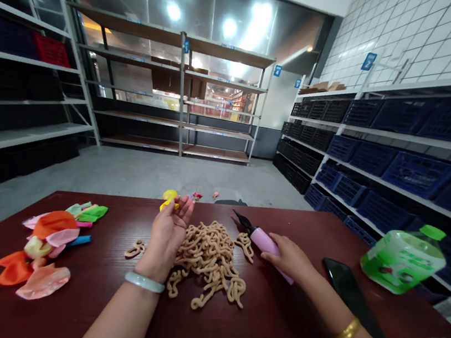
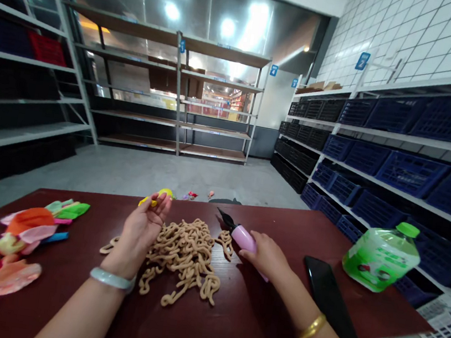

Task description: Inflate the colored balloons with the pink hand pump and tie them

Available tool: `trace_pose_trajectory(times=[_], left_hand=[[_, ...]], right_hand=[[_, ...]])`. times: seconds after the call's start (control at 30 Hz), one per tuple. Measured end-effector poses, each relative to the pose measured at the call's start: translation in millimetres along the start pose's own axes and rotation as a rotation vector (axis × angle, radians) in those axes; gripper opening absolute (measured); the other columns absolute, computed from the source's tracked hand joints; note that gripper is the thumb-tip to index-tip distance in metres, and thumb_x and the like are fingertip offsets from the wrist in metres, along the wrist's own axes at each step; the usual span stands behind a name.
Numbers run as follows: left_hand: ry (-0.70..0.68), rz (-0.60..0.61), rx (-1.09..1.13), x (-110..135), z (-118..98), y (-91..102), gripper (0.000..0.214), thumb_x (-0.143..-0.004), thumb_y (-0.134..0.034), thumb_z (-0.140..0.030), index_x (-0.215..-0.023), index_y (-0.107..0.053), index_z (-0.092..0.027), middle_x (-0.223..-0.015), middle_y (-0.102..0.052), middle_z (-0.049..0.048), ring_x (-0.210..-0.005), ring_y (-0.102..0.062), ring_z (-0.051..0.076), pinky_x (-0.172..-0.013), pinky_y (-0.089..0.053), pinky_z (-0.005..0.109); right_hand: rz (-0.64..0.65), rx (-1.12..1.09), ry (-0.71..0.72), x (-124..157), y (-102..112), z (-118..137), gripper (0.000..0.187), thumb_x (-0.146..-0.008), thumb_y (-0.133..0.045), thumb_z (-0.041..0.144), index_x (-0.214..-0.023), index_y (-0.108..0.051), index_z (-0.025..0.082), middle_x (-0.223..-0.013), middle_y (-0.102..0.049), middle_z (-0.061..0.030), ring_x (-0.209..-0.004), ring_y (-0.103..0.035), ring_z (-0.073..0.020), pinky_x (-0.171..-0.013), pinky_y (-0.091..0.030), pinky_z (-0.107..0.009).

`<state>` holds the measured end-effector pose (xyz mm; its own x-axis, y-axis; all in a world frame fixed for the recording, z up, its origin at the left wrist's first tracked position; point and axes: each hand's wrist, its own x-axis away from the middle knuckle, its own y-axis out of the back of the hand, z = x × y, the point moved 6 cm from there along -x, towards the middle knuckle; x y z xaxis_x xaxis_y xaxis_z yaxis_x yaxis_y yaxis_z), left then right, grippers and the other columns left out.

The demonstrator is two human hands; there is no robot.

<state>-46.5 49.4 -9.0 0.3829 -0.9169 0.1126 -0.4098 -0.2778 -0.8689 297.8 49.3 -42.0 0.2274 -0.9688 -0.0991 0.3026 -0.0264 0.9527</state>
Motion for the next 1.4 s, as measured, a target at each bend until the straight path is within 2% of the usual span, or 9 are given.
trace_pose_trajectory(times=[0.1, 0.2, 0.27, 0.33, 0.43, 0.53, 0.77, 1.1, 1.4], left_hand=[[-0.014, 0.011, 0.010, -3.8, -5.8, 1.8, 0.017, -0.094, -0.046, -0.012, -0.088, -0.062, -0.012, -0.092, -0.071, 0.0106, -0.089, -0.071, 0.017, -0.080, -0.059, 0.029], [0.015, 0.001, 0.083, -6.3, -8.8, 3.1, 0.020, -0.096, -0.042, -0.012, -0.092, -0.062, -0.012, -0.097, -0.072, 0.0123, -0.095, -0.070, 0.018, -0.082, -0.059, 0.029], [0.048, 0.001, 0.144, -8.4, -10.1, 4.1, 0.022, -0.097, -0.040, -0.013, -0.094, -0.062, -0.012, -0.102, -0.071, 0.0137, -0.098, -0.070, 0.018, -0.084, -0.058, 0.030], [0.059, 0.007, 0.175, -11.6, -12.0, 6.6, 0.022, -0.097, -0.040, -0.014, -0.095, -0.062, -0.011, -0.105, -0.071, 0.0146, -0.099, -0.069, 0.019, -0.085, -0.058, 0.032], [0.050, -0.003, 0.167, -17.8, -13.0, 13.8, 0.022, -0.098, -0.040, -0.016, -0.096, -0.062, -0.011, -0.106, -0.071, 0.0144, -0.097, -0.070, 0.019, -0.084, -0.058, 0.032], [0.034, -0.001, 0.166, -22.3, -10.2, 17.5, 0.025, -0.099, -0.039, -0.018, -0.096, -0.063, -0.012, -0.106, -0.071, 0.0135, -0.097, -0.070, 0.020, -0.082, -0.058, 0.031], [-0.011, 0.005, 0.030, -15.8, 0.4, 11.7, 0.024, -0.098, -0.041, -0.018, -0.088, -0.062, -0.012, -0.104, -0.071, 0.0129, -0.097, -0.070, 0.020, -0.083, -0.058, 0.032], [-0.143, 0.086, -0.211, -0.9, 16.9, 3.1, 0.009, -0.091, -0.059, -0.022, -0.091, -0.062, -0.013, -0.099, -0.073, 0.0115, -0.096, -0.070, 0.020, -0.094, -0.051, 0.036], [-0.110, 0.107, -0.281, 13.2, 38.5, -2.5, 0.027, -0.074, -0.077, -0.032, -0.087, -0.060, -0.015, -0.100, -0.072, 0.0105, -0.096, -0.068, 0.022, -0.088, -0.053, 0.037]], right_hand=[[0.063, 0.045, -0.018, -6.8, 3.1, 6.4, 0.051, -0.073, -0.069, 0.040, -0.119, -0.063, 0.020, -0.114, -0.067, -0.0137, -0.103, -0.063, -0.0302, -0.084, -0.044, -0.035], [-0.055, 0.132, -0.017, -18.5, 22.7, 24.6, 0.049, -0.074, -0.064, 0.032, -0.121, -0.060, 0.017, -0.112, -0.066, -0.0157, -0.100, -0.063, -0.0297, -0.081, -0.043, -0.035], [-0.176, 0.151, 0.067, -25.3, 36.2, 51.2, 0.058, -0.075, -0.062, 0.031, -0.130, -0.051, 0.016, -0.119, -0.062, -0.0159, -0.102, -0.062, -0.0287, -0.081, -0.043, -0.035], [-0.232, 0.145, 0.199, -29.1, 41.3, 86.6, 0.058, -0.080, -0.059, 0.038, -0.133, -0.046, 0.019, -0.122, -0.060, -0.0134, -0.102, -0.061, -0.0274, -0.081, -0.043, -0.035], [-0.169, 0.153, 0.336, -30.6, 32.4, 134.4, 0.057, -0.084, -0.055, 0.056, -0.131, -0.047, 0.025, -0.115, -0.063, -0.0100, -0.093, -0.063, -0.0263, -0.076, -0.044, -0.035], [-0.108, 0.176, 0.374, -31.0, 19.0, 157.1, 0.054, -0.083, -0.056, 0.058, -0.126, -0.050, 0.026, -0.108, -0.064, -0.0086, -0.090, -0.064, -0.0264, -0.071, -0.045, -0.034], [-0.071, 0.158, 0.313, -39.2, 2.6, 143.3, 0.053, -0.085, -0.054, 0.060, -0.128, -0.048, 0.029, -0.109, -0.063, -0.0082, -0.091, -0.064, -0.0274, -0.071, -0.045, -0.035], [-0.046, 0.114, 0.309, -39.3, 0.2, 133.5, 0.050, -0.084, -0.056, 0.057, -0.123, -0.050, 0.027, -0.108, -0.064, -0.0088, -0.093, -0.064, -0.0276, -0.073, -0.044, -0.035], [-0.056, 0.089, 0.321, -37.7, 0.8, 125.3, 0.050, -0.083, -0.059, 0.053, -0.125, -0.048, 0.028, -0.110, -0.064, -0.0072, -0.092, -0.064, -0.0269, -0.072, -0.043, -0.034]])
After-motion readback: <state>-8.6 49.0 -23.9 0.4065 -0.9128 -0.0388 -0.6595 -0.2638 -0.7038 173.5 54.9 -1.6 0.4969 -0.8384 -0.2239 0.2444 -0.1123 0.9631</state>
